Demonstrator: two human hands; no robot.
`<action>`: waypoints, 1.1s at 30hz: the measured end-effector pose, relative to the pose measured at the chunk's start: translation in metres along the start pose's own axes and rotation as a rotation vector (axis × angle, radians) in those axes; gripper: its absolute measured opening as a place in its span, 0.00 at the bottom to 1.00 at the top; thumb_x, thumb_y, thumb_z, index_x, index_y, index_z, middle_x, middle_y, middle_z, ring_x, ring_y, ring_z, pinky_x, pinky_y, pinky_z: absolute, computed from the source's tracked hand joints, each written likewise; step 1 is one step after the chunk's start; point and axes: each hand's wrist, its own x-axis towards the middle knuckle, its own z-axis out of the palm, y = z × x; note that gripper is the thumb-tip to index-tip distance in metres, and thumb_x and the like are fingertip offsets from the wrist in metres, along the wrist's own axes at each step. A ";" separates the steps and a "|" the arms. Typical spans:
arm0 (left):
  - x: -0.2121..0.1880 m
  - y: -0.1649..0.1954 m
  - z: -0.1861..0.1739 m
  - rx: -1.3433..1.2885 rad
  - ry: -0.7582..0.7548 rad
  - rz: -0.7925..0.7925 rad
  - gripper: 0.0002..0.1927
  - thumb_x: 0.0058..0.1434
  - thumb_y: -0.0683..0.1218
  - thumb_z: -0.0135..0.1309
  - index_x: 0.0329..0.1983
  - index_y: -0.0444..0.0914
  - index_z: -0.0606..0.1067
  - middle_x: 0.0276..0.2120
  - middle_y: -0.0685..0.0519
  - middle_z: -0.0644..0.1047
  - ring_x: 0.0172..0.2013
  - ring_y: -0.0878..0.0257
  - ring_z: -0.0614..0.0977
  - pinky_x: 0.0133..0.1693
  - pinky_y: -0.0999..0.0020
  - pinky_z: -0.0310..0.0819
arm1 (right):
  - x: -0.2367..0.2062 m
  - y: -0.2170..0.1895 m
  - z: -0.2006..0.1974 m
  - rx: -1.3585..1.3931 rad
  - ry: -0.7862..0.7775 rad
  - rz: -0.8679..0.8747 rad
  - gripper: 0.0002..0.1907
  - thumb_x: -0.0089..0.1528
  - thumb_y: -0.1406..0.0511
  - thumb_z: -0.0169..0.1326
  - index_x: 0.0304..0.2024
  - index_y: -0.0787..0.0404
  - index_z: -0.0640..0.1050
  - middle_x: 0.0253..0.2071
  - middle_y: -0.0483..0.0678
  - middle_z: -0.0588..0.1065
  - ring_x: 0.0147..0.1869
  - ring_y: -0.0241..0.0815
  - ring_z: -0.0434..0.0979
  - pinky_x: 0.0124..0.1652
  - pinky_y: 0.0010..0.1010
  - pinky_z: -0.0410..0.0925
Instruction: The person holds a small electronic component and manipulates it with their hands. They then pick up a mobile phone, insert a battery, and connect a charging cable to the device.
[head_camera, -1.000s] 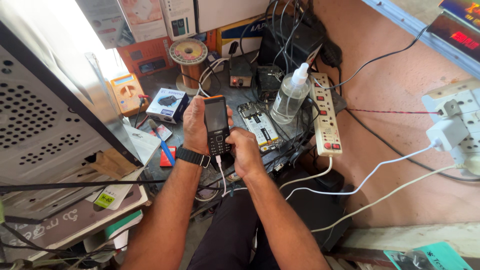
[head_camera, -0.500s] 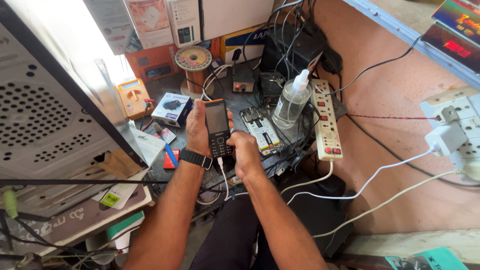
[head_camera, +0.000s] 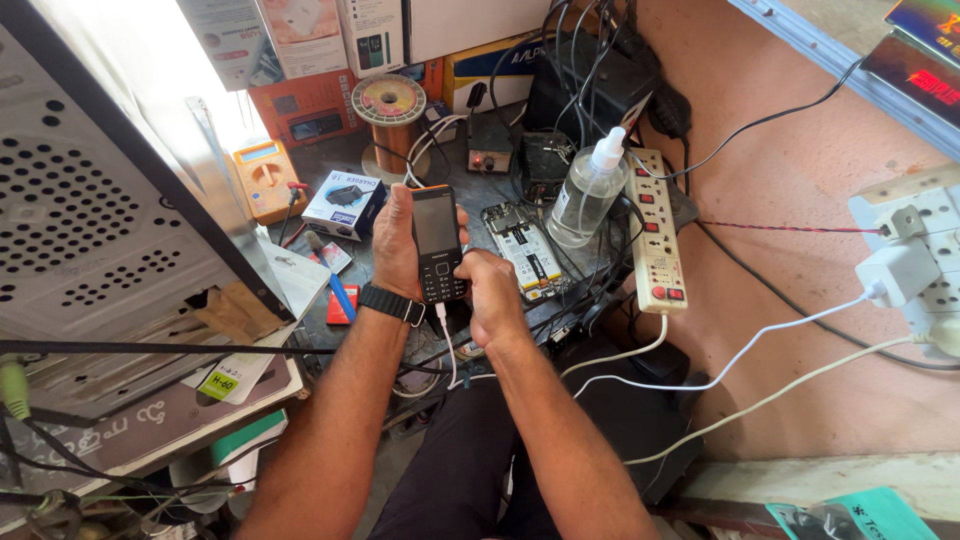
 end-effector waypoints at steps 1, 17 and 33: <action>0.000 0.000 0.000 0.005 0.002 0.001 0.37 0.63 0.69 0.55 0.51 0.30 0.72 0.35 0.40 0.80 0.29 0.56 0.84 0.31 0.65 0.81 | 0.000 0.000 0.000 -0.003 0.000 -0.004 0.09 0.54 0.73 0.49 0.18 0.64 0.70 0.24 0.45 0.69 0.30 0.36 0.65 0.34 0.31 0.61; 0.000 0.000 0.002 0.009 0.000 0.009 0.37 0.62 0.69 0.56 0.51 0.30 0.73 0.35 0.40 0.80 0.29 0.56 0.84 0.31 0.65 0.81 | 0.004 0.006 -0.004 -0.008 -0.002 -0.048 0.09 0.54 0.73 0.49 0.18 0.65 0.70 0.23 0.45 0.68 0.30 0.36 0.64 0.34 0.29 0.61; -0.001 0.002 0.002 -0.004 0.000 -0.004 0.37 0.63 0.68 0.55 0.52 0.30 0.72 0.35 0.40 0.80 0.30 0.56 0.84 0.31 0.64 0.82 | 0.000 0.003 0.002 0.016 0.024 -0.017 0.09 0.54 0.73 0.48 0.18 0.64 0.70 0.23 0.44 0.67 0.30 0.35 0.64 0.33 0.30 0.60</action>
